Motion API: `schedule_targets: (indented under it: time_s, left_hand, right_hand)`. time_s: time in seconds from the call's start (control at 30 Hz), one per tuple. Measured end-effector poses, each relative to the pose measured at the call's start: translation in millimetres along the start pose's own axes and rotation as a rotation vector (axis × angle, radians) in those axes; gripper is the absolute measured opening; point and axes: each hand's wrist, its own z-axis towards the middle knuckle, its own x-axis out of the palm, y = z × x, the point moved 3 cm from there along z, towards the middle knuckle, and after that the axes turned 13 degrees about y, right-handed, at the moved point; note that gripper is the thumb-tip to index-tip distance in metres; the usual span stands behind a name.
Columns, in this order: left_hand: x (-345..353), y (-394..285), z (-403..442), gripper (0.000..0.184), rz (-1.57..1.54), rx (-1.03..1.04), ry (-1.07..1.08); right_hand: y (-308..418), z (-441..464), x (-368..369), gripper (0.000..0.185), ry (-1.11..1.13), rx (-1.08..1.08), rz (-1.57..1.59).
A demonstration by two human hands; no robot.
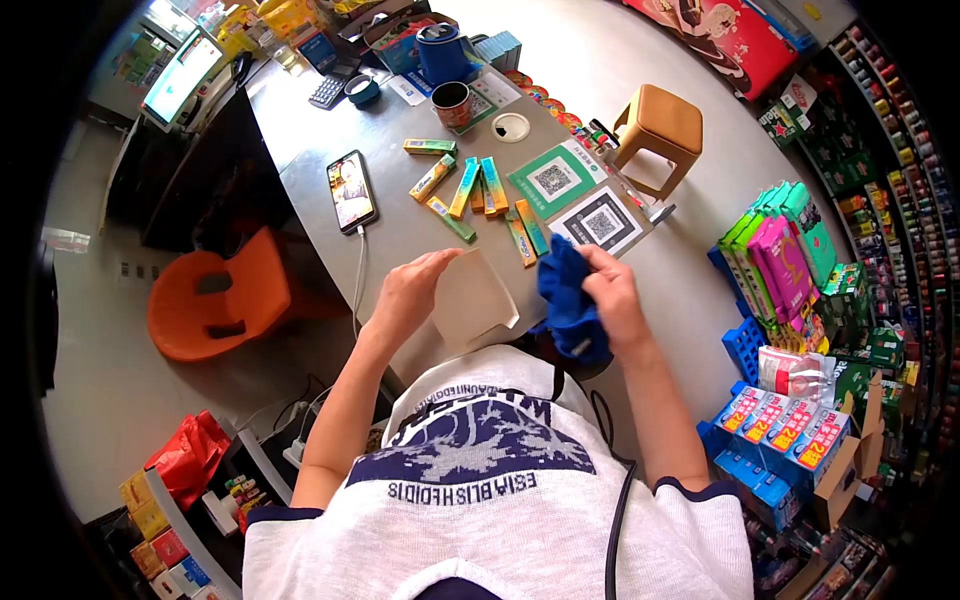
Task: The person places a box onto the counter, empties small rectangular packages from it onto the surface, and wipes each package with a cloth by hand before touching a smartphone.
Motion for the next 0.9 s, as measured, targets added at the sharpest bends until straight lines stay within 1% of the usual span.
schedule_targets:
  time_s: [0.03,0.1,0.17,0.2,0.23,0.3,0.33,0.4,0.43,0.47,0.5,0.53,0.57,0.63,0.67,0.7,0.77,0.8,0.87,0.9]
  left_hand:
    - [7.6,5.6,1.7,0.034,-0.011,-0.001,0.043]
    - [11.7,8.1,5.3,0.034,-0.038,0.001,0.139]
    - [10.5,4.4,8.9,0.035,-0.073,0.005,0.247]
    - [14.1,5.1,11.4,0.037,-0.033,-0.034,0.283]
    - [15.4,2.8,12.0,0.037,-0.006,-0.031,0.297]
    - [14.3,-2.8,14.5,0.036,0.05,-0.034,0.316]
    - [10.2,-9.7,16.9,0.035,0.086,-0.024,0.361]
    - [12.3,-12.0,21.2,0.034,0.106,-0.08,0.391]
    - [12.3,-11.6,22.9,0.034,0.116,-0.107,0.405]
    - [10.9,-10.2,22.5,0.028,0.059,-0.128,0.38]
    - [10.0,-6.5,20.2,0.027,-0.105,-0.124,0.295]
    - [12.1,-1.0,16.9,0.028,-0.268,-0.118,0.208]
    - [15.7,4.7,13.5,0.029,-0.43,-0.109,0.118]
    - [35.1,18.3,-2.3,0.037,-0.759,-0.182,-0.013]
    - [44.4,23.4,-11.4,0.041,-0.922,-0.215,-0.078]
    - [55.5,23.2,-19.8,0.045,-1.107,-0.282,0.001]
    - [74.3,18.5,-33.8,0.055,-1.477,-0.418,0.169]
    - [71.6,16.5,-34.6,0.056,-1.513,-0.414,0.148]
    - [63.4,11.0,-36.4,0.06,-1.584,-0.409,0.107]
    - [69.4,13.4,-36.7,0.061,-1.58,-0.365,0.136]
  right_hand:
    - [0.3,2.2,13.2,0.032,-0.019,-0.051,-0.169]
    - [5.2,9.0,47.1,0.027,0.134,-0.324,-1.077]
    - [-14.3,21.2,73.6,0.035,0.615,-0.23,-1.503]
    - [-39.9,22.2,67.7,0.041,0.635,-0.346,-1.71]
    - [-50.1,28.0,68.0,0.042,0.778,-0.152,-1.832]
    - [-58.7,39.6,71.2,0.043,0.981,-0.142,-1.971]
    - [-67.5,43.4,70.9,0.041,1.042,-0.101,-1.983]
    - [-87.0,50.4,71.5,0.037,1.165,-0.019,-1.999]
    - [-90.1,53.4,70.7,0.034,1.188,-0.025,-1.984]
    - [-91.3,56.2,67.3,0.03,1.211,-0.029,-1.971]
    - [-87.1,58.8,69.0,0.027,1.235,-0.032,-1.955]
    - [-84.3,61.0,66.5,0.035,1.319,0.103,-1.949]
    - [-76.9,59.7,67.1,0.039,1.31,0.054,-1.958]
    - [-65.9,50.5,58.8,0.049,1.288,-0.044,-1.969]
    - [-75.7,45.8,46.2,0.061,1.323,-0.12,-1.918]
    - [-95.4,41.5,30.5,0.053,1.315,-0.123,-1.902]
    - [-95.0,35.0,32.0,0.043,1.063,-0.394,-1.654]
    - [-96.9,36.9,38.8,0.04,1.02,-0.286,-1.509]
    - [-97.6,34.4,43.9,0.041,0.98,-0.232,-1.387]
    - [-97.9,34.2,44.7,0.041,0.961,-0.206,-1.327]
